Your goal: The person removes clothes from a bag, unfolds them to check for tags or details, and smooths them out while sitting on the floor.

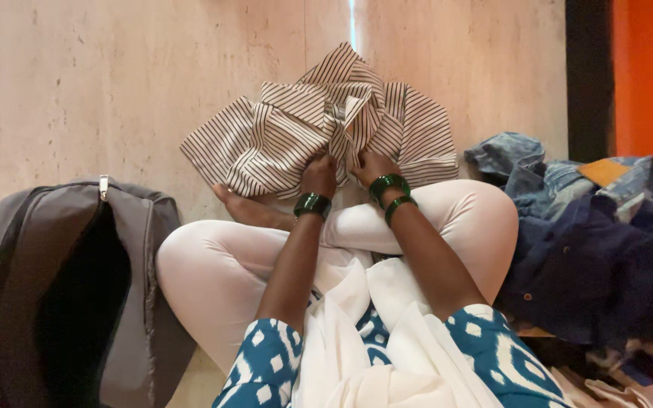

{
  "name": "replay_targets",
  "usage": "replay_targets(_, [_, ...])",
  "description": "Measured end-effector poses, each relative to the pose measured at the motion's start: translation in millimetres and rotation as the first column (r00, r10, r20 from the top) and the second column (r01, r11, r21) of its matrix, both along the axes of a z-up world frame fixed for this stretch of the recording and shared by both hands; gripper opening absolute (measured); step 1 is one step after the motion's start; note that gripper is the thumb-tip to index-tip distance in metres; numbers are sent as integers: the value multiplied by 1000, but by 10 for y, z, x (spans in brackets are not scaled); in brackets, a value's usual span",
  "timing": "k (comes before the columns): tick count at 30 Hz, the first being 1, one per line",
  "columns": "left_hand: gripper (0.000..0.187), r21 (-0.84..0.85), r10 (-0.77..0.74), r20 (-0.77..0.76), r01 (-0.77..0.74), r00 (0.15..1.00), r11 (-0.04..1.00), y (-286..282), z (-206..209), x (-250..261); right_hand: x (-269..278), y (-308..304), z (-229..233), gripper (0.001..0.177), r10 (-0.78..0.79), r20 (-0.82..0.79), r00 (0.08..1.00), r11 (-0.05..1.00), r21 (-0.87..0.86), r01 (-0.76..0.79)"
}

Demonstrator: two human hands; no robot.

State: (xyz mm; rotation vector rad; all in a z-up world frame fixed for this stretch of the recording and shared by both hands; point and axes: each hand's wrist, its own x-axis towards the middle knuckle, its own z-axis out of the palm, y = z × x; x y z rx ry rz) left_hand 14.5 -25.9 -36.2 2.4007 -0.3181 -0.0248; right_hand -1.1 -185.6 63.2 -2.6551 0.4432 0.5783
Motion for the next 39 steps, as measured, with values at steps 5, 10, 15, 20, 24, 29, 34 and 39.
replay_targets(5, [7,-413,113,21,-94,993,906,50,150,-135,19,9,-223,49,31,64,997,999,-20,-30])
replay_targets(10, [7,-485,78,60,-39,995,874,114,324,-238,-59,38,-505,47,66,276,959,997,-43,-57])
replay_targets(15, [9,-599,87,-159,-166,983,784,121,304,-360,-232,127,-367,38,21,396,918,994,87,-60])
replay_targets(20, [9,-525,214,-176,-276,961,805,148,235,-426,-411,270,15,39,4,539,842,992,106,-72])
replay_targets(24, [13,-840,26,-309,-285,951,461,104,279,-376,-458,416,41,40,56,400,915,993,74,-93])
replay_targets(29, [21,-885,-68,-436,-414,897,214,118,414,-354,-418,512,-91,33,140,596,791,990,-101,-99])
replay_targets(34, [19,-881,-142,-473,-461,870,108,111,472,-333,-338,534,-185,27,137,615,777,989,-122,-78])
replay_targets(39, [19,-855,-130,-517,-519,846,25,108,425,-333,-337,501,-187,24,118,617,778,993,-49,-112])
